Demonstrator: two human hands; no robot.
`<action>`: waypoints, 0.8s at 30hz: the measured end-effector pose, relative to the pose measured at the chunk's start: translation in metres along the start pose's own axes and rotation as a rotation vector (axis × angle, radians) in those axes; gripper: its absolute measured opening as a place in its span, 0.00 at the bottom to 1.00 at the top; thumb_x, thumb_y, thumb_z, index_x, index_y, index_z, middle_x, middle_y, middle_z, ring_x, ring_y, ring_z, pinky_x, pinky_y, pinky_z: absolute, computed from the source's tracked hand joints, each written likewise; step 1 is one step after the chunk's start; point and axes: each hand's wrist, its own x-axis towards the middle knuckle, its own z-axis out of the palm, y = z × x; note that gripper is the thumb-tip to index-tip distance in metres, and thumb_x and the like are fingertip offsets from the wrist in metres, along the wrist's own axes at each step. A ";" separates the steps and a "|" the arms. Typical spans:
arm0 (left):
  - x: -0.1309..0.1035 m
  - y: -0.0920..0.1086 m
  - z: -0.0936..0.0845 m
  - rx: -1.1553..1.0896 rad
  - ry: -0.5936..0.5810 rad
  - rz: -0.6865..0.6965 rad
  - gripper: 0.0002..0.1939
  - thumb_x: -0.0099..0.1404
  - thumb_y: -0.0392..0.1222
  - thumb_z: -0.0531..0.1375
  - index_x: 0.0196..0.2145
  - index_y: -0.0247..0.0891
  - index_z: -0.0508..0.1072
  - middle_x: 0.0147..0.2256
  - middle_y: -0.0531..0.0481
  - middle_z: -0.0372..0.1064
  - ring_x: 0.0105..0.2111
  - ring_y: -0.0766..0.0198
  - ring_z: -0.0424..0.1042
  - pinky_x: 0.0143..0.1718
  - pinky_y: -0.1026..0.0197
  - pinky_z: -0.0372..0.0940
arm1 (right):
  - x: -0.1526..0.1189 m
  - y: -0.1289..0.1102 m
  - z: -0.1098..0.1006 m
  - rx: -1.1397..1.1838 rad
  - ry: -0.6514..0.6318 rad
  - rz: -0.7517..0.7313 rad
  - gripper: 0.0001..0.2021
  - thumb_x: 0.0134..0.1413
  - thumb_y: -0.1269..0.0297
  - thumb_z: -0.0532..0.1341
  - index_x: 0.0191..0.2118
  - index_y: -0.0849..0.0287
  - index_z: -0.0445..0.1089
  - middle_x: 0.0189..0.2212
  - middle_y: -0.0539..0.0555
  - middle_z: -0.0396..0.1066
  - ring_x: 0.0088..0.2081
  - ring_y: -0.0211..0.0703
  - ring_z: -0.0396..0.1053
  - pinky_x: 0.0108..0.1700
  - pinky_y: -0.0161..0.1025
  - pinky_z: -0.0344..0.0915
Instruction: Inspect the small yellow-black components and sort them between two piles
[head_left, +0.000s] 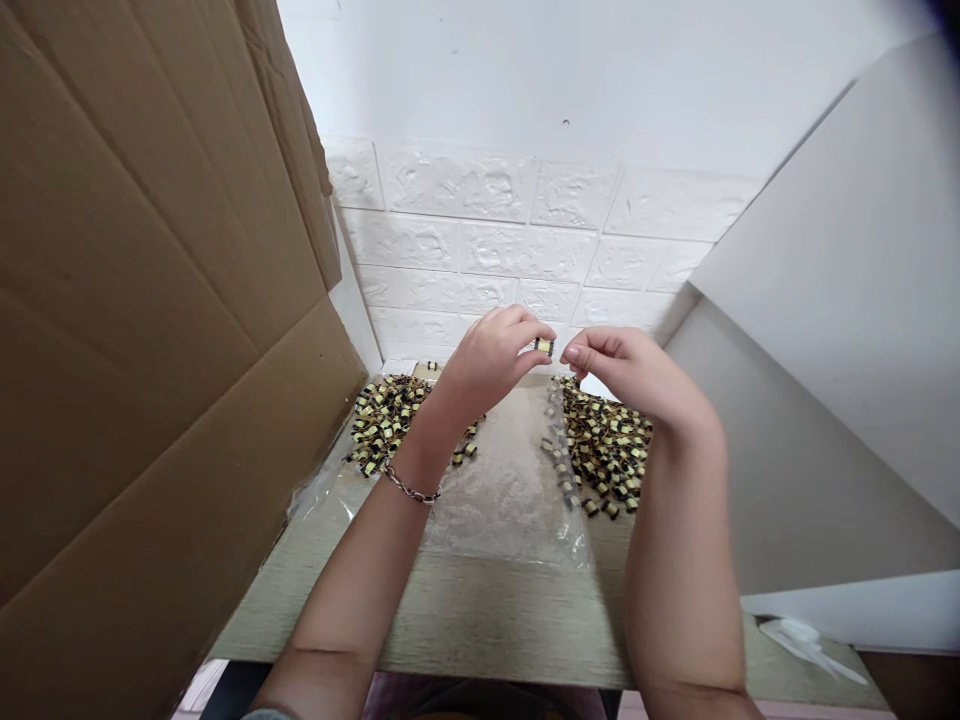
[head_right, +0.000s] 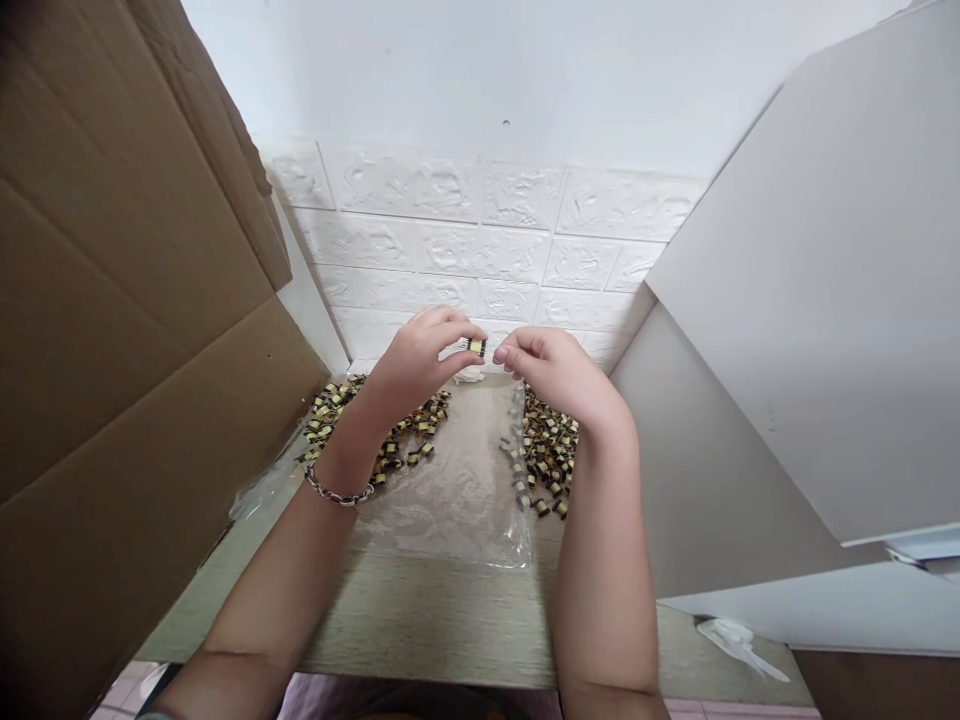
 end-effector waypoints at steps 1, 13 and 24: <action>0.000 0.000 0.000 -0.026 0.009 0.002 0.06 0.57 0.37 0.56 0.35 0.38 0.69 0.34 0.52 0.65 0.37 0.66 0.63 0.40 0.64 0.57 | 0.000 0.001 0.000 0.020 -0.006 -0.009 0.12 0.51 0.59 0.53 0.25 0.62 0.65 0.22 0.49 0.64 0.26 0.33 0.59 0.28 0.31 0.54; 0.000 0.002 -0.005 -0.257 0.054 -0.037 0.07 0.55 0.38 0.58 0.34 0.37 0.70 0.34 0.52 0.67 0.36 0.68 0.64 0.39 0.66 0.57 | 0.004 0.014 -0.001 0.251 -0.092 -0.078 0.14 0.51 0.56 0.56 0.24 0.62 0.64 0.22 0.50 0.62 0.27 0.34 0.59 0.31 0.33 0.53; 0.000 0.004 -0.003 -0.396 0.053 -0.069 0.08 0.55 0.40 0.59 0.33 0.37 0.71 0.32 0.52 0.67 0.34 0.70 0.64 0.38 0.68 0.58 | 0.008 0.021 0.003 0.400 -0.178 -0.139 0.13 0.52 0.57 0.55 0.24 0.61 0.62 0.21 0.49 0.61 0.26 0.33 0.58 0.31 0.33 0.52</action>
